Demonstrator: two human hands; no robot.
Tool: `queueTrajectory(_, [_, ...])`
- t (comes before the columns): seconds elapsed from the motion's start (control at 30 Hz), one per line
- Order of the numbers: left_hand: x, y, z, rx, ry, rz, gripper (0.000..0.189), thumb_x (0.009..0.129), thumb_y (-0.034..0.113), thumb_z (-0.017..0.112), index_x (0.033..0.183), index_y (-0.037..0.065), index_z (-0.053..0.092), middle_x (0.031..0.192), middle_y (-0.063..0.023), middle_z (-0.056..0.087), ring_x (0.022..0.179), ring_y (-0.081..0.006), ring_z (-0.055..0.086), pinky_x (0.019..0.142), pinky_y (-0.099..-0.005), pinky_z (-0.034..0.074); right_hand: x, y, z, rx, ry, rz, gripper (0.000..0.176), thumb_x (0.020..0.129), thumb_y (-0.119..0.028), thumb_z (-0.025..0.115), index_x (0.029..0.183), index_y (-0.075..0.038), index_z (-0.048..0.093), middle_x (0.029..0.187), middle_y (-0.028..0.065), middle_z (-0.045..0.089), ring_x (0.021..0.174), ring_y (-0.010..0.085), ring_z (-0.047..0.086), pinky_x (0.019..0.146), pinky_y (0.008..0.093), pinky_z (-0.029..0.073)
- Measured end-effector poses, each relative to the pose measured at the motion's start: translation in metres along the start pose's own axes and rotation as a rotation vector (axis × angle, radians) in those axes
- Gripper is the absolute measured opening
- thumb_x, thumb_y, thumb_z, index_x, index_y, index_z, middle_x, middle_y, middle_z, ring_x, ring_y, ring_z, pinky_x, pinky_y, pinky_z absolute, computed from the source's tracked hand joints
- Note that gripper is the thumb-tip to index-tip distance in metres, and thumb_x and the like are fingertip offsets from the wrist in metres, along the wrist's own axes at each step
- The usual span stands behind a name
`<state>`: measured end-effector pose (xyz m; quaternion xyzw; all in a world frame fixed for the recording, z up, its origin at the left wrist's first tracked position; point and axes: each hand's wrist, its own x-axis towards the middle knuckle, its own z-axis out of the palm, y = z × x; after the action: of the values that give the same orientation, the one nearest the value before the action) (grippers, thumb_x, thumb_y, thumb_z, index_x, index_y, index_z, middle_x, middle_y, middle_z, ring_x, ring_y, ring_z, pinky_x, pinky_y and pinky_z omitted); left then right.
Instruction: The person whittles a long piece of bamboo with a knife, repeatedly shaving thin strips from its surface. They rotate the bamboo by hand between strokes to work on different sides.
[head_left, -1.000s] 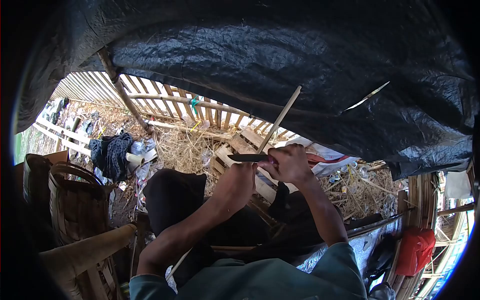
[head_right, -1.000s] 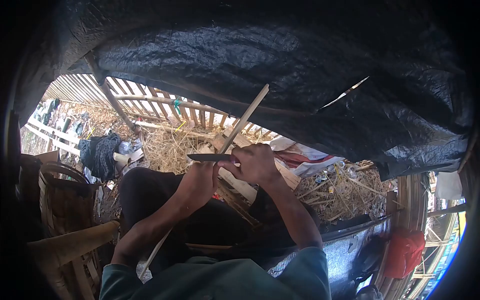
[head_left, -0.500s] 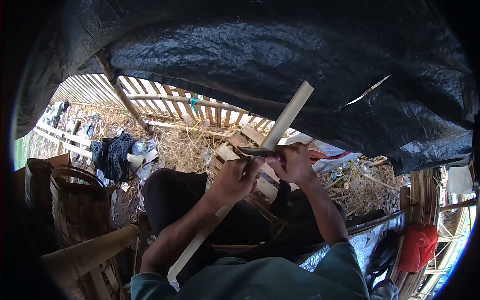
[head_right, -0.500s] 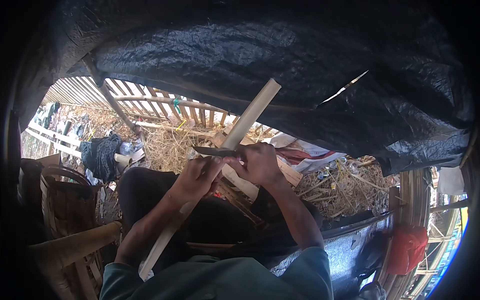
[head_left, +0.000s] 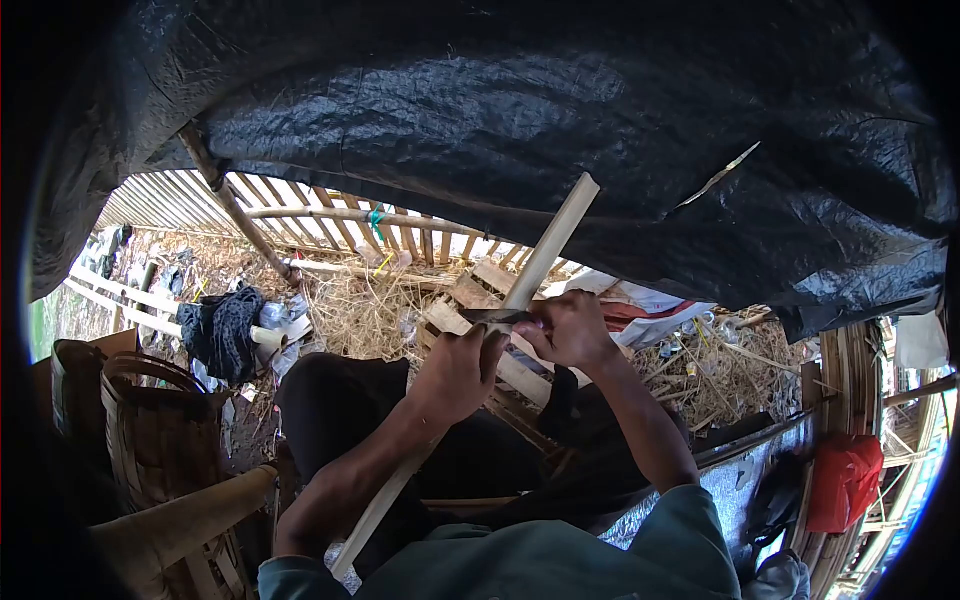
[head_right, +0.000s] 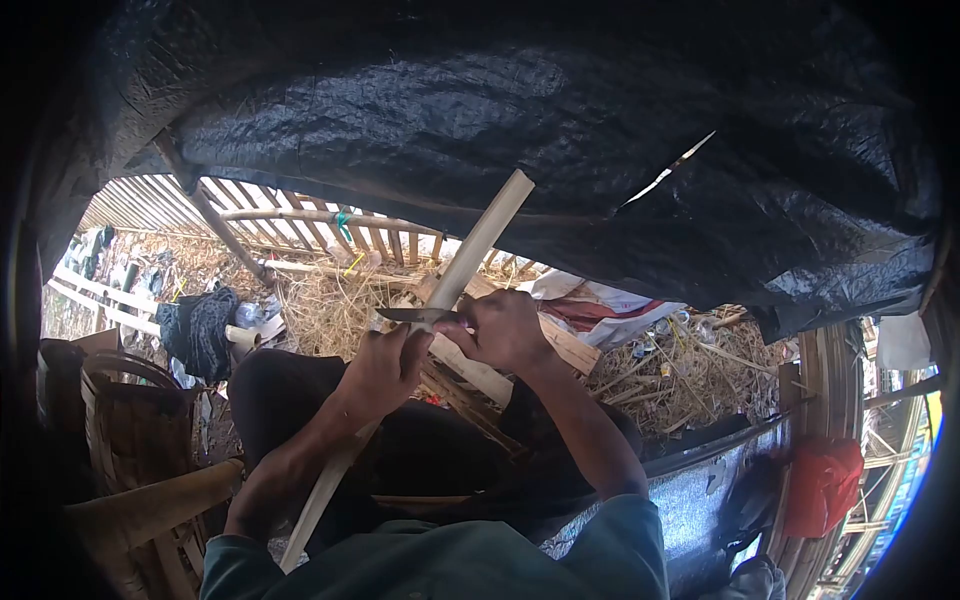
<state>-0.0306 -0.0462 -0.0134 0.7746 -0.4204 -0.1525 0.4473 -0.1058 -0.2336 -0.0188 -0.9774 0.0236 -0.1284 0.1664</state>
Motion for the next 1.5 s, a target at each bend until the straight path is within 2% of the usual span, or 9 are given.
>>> queueTrajectory(0.17, [-0.004, -0.01, 0.002, -0.048, 0.025, 0.013, 0.025, 0.092, 0.016, 0.052, 0.076, -0.002, 0.052, 0.054, -0.0181, 0.054, 0.048, -0.0354, 0.058, 0.045, -0.0427, 0.043, 0.022, 0.066, 0.001, -0.194, 0.404, 0.335, 0.048, 0.086, -0.045, 0.057, 0.065, -0.002, 0.065, 0.056, 0.0189, 0.059, 0.059, 0.0406, 0.062, 0.06, 0.0484, 0.052])
queueTrajectory(0.3, [-0.005, -0.009, 0.001, -0.024, -0.015, 0.0, 0.028, 0.093, 0.019, 0.052, 0.074, -0.002, 0.053, 0.052, -0.0147, 0.056, 0.047, -0.0299, 0.06, 0.045, -0.0376, 0.045, 0.025, 0.107, -0.026, -0.138, 0.395, 0.689, 0.064, 0.09, -0.053, 0.045, 0.059, 0.0, 0.061, 0.058, 0.0218, 0.06, 0.063, 0.0427, 0.062, 0.064, 0.0504, 0.051])
queueTrajectory(0.53, [-0.004, -0.008, -0.001, -0.169, -0.026, -0.054, 0.03, 0.092, 0.021, 0.053, 0.078, -0.005, 0.056, 0.057, -0.0206, 0.058, 0.052, -0.0359, 0.06, 0.048, -0.0417, 0.045, 0.012, 0.068, -0.02, -0.106, 0.447, 0.342, 0.045, 0.088, -0.038, 0.058, 0.063, 0.0, 0.061, 0.056, 0.016, 0.058, 0.057, 0.0374, 0.061, 0.054, 0.0465, 0.048])
queueTrajectory(0.7, [-0.003, -0.011, -0.003, -0.092, -0.009, -0.059, 0.026, 0.092, 0.018, 0.053, 0.08, -0.005, 0.057, 0.058, -0.0212, 0.058, 0.054, -0.0375, 0.061, 0.049, -0.0421, 0.045, 0.002, 0.035, -0.002, 0.101, 0.278, -0.014, 0.031, 0.083, -0.033, 0.065, 0.075, -0.003, 0.067, 0.054, 0.012, 0.057, 0.053, 0.0317, 0.061, 0.052, 0.0406, 0.048])
queueTrajectory(0.83, [-0.004, -0.013, -0.003, -0.146, 0.003, 0.027, 0.02, 0.091, 0.015, 0.053, 0.085, -0.003, 0.059, 0.059, -0.0214, 0.058, 0.055, -0.0388, 0.06, 0.049, -0.0436, 0.045, -0.001, 0.002, 0.003, 0.101, 0.092, -0.246, 0.036, 0.08, -0.039, 0.066, 0.062, -0.009, 0.058, 0.049, 0.0064, 0.054, 0.047, 0.0255, 0.058, 0.048, 0.0358, 0.047])
queueTrajectory(1.17, [-0.002, -0.014, 0.0, -0.031, 0.046, 0.068, 0.018, 0.09, 0.013, 0.052, 0.088, -0.002, 0.06, 0.059, -0.0221, 0.057, 0.055, -0.0402, 0.059, 0.049, -0.0462, 0.046, -0.001, -0.008, 0.021, 0.069, 0.071, -0.153, 0.04, 0.08, -0.043, 0.062, 0.062, -0.008, 0.059, 0.052, 0.0095, 0.057, 0.049, 0.0291, 0.059, 0.049, 0.0389, 0.048])
queueTrajectory(1.27, [-0.001, 0.002, -0.013, 0.024, -0.048, -0.148, 0.024, 0.091, 0.017, 0.052, 0.083, -0.005, 0.058, 0.057, -0.0231, 0.056, 0.053, -0.0406, 0.058, 0.047, -0.0462, 0.045, 0.007, 0.016, 0.036, 0.035, 0.213, 0.105, 0.041, 0.085, -0.043, 0.058, 0.067, -0.006, 0.064, 0.056, 0.0132, 0.06, 0.054, 0.0346, 0.061, 0.053, 0.0431, 0.05])
queueTrajectory(1.33, [-0.008, -0.002, -0.005, 0.008, -0.013, -0.044, 0.027, 0.092, 0.018, 0.053, 0.076, -0.004, 0.054, 0.055, -0.022, 0.054, 0.051, -0.0406, 0.057, 0.048, -0.0449, 0.044, 0.025, 0.052, 0.001, -0.112, 0.2, 0.56, 0.059, 0.091, -0.05, 0.044, 0.067, -0.001, 0.065, 0.062, 0.0227, 0.061, 0.067, 0.0408, 0.064, 0.067, 0.0494, 0.052])
queueTrajectory(1.5, [-0.007, -0.004, 0.0, -0.119, 0.018, 0.07, 0.027, 0.091, 0.016, 0.055, 0.073, -0.004, 0.053, 0.054, -0.0199, 0.054, 0.049, -0.0378, 0.057, 0.047, -0.0423, 0.042, 0.023, 0.128, -0.027, -0.184, 0.401, 0.701, 0.07, 0.091, -0.056, 0.039, 0.06, 0.002, 0.061, 0.062, 0.0255, 0.061, 0.069, 0.0445, 0.062, 0.067, 0.0511, 0.051])
